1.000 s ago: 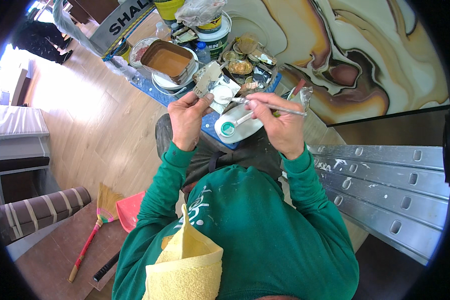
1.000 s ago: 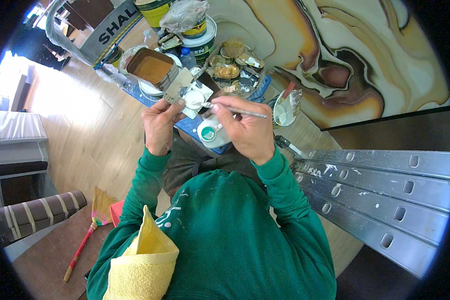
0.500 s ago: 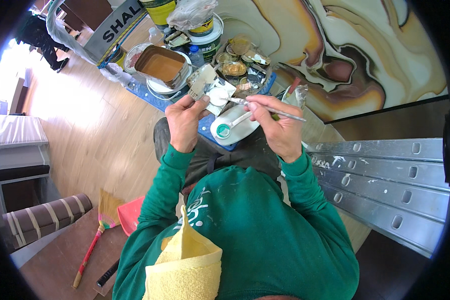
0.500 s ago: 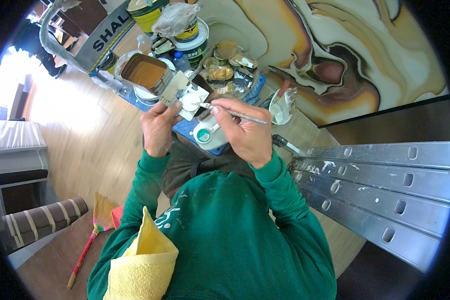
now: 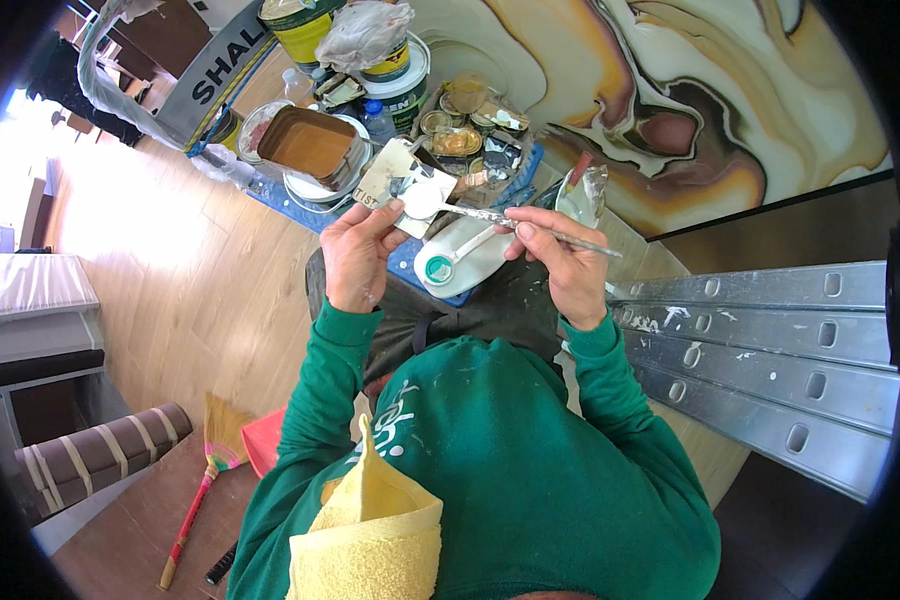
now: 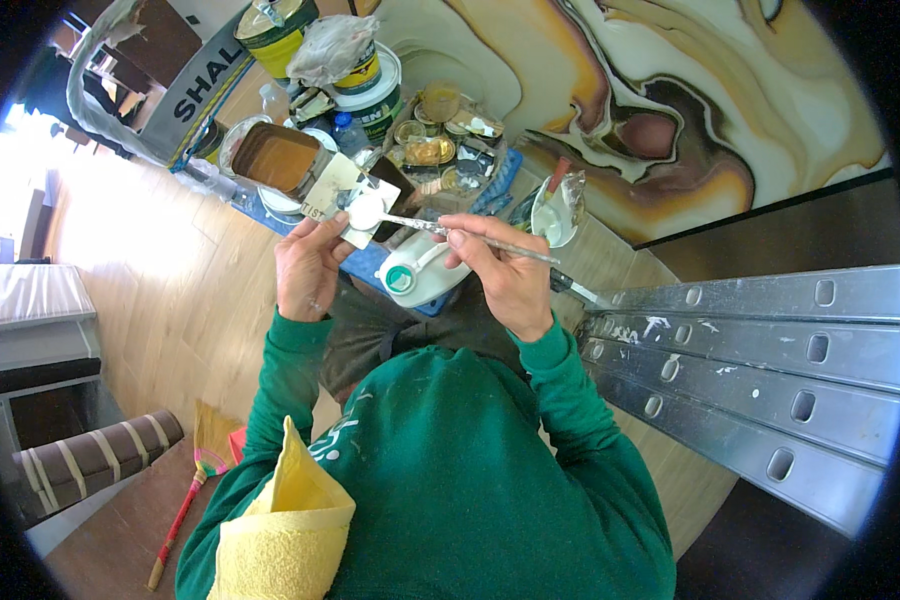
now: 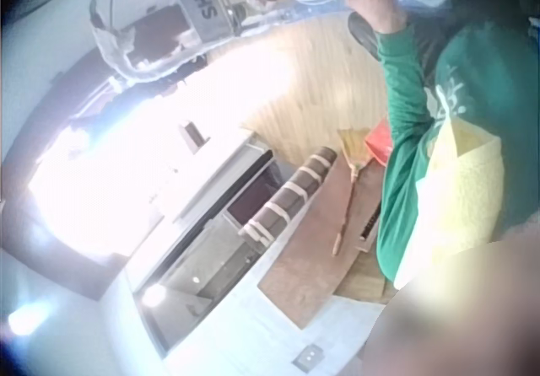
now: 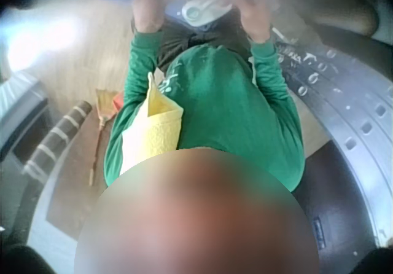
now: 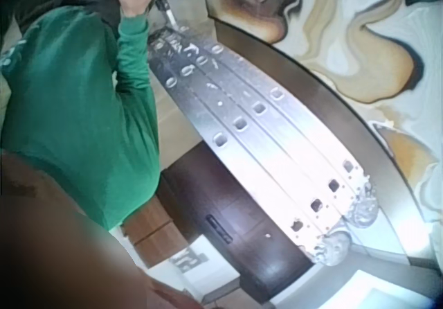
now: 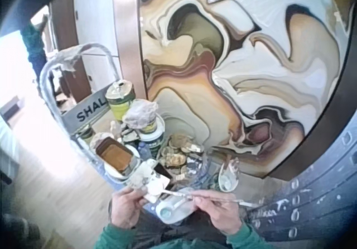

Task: The person mixes paint on a small card using a brush, repeatedly dipping the brush into small paint containers and blending colors on the card. The person holds the card in one hand and uses the brush with the other to stir and apply paint.

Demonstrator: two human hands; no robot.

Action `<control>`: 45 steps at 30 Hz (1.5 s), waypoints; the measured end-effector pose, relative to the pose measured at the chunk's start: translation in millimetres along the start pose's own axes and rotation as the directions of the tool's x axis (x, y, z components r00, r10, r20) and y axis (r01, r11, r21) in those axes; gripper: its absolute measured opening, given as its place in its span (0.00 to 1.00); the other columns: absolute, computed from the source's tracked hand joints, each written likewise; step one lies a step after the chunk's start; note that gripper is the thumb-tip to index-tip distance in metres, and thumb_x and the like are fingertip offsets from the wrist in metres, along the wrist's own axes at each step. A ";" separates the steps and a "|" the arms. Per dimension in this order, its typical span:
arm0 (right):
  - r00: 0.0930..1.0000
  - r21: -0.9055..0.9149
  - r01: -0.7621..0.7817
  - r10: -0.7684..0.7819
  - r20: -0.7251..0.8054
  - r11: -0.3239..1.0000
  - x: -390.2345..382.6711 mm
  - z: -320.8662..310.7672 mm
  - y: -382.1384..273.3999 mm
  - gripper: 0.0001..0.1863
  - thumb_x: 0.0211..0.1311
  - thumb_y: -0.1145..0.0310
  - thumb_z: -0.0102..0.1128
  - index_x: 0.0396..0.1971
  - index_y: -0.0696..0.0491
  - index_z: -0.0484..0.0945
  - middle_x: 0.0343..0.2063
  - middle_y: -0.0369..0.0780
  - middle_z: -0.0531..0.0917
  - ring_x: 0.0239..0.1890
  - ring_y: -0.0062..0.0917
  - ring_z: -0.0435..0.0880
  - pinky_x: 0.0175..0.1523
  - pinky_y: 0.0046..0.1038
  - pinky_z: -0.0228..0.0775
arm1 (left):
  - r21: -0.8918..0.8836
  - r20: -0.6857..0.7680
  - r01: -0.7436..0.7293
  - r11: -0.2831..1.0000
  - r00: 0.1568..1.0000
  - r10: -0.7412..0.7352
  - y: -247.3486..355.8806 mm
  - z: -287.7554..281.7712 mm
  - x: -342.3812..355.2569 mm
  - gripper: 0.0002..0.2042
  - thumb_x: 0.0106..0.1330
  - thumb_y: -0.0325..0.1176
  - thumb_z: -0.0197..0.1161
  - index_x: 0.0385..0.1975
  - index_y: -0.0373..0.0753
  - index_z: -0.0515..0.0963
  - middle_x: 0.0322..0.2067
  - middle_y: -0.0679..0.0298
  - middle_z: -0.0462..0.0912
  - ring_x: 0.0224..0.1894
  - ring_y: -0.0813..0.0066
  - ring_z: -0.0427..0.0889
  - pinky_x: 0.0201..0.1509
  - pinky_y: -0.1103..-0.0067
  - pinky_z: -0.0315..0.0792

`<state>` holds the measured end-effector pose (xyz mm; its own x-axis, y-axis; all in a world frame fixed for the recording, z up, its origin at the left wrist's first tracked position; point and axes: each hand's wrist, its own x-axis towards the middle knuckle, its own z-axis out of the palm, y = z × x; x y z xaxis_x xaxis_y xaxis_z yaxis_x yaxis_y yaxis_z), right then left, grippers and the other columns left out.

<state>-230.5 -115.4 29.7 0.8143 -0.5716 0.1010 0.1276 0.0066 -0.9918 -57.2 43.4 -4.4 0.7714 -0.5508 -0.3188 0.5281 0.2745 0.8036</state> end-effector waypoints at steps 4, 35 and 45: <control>1.000 0.001 0.009 -0.009 -0.007 1.000 0.7 -2.1 -6.0 0.11 0.64 0.74 0.58 0.43 0.63 0.81 0.34 0.44 0.85 0.30 0.20 0.81 0.39 0.20 0.73 | 0.001 -0.005 -0.007 1.000 1.000 0.007 2.2 1.5 2.3 0.09 0.64 0.21 0.59 0.41 0.25 0.75 0.38 0.55 0.82 0.35 0.71 0.84 0.35 0.82 0.81; 0.988 -0.206 0.143 -0.128 0.082 0.968 37.2 6.8 -17.7 0.10 0.55 0.82 0.58 0.36 0.60 0.83 0.41 0.44 0.83 0.40 0.24 0.81 0.45 0.23 0.73 | 0.010 -0.030 -0.032 0.999 0.999 0.032 28.3 1.5 43.0 0.06 0.58 0.20 0.64 0.34 0.25 0.79 0.34 0.57 0.83 0.32 0.76 0.83 0.32 0.85 0.77; 0.952 -0.130 -0.076 0.033 -0.306 0.989 189.1 -64.4 55.9 0.26 0.72 0.53 0.43 0.27 0.59 0.80 0.25 0.41 0.85 0.27 0.20 0.79 0.33 0.24 0.68 | 0.122 -0.167 -0.053 0.991 0.983 0.073 80.2 -58.6 55.6 0.11 0.62 0.21 0.60 0.44 0.26 0.75 0.41 0.55 0.82 0.41 0.70 0.84 0.41 0.78 0.80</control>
<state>-105.9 -276.0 -11.7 0.6058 -0.7946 0.0395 -0.0094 -0.0567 -0.9983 48.9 81.0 12.8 0.8564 -0.3896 -0.3389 0.4393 0.2048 0.8747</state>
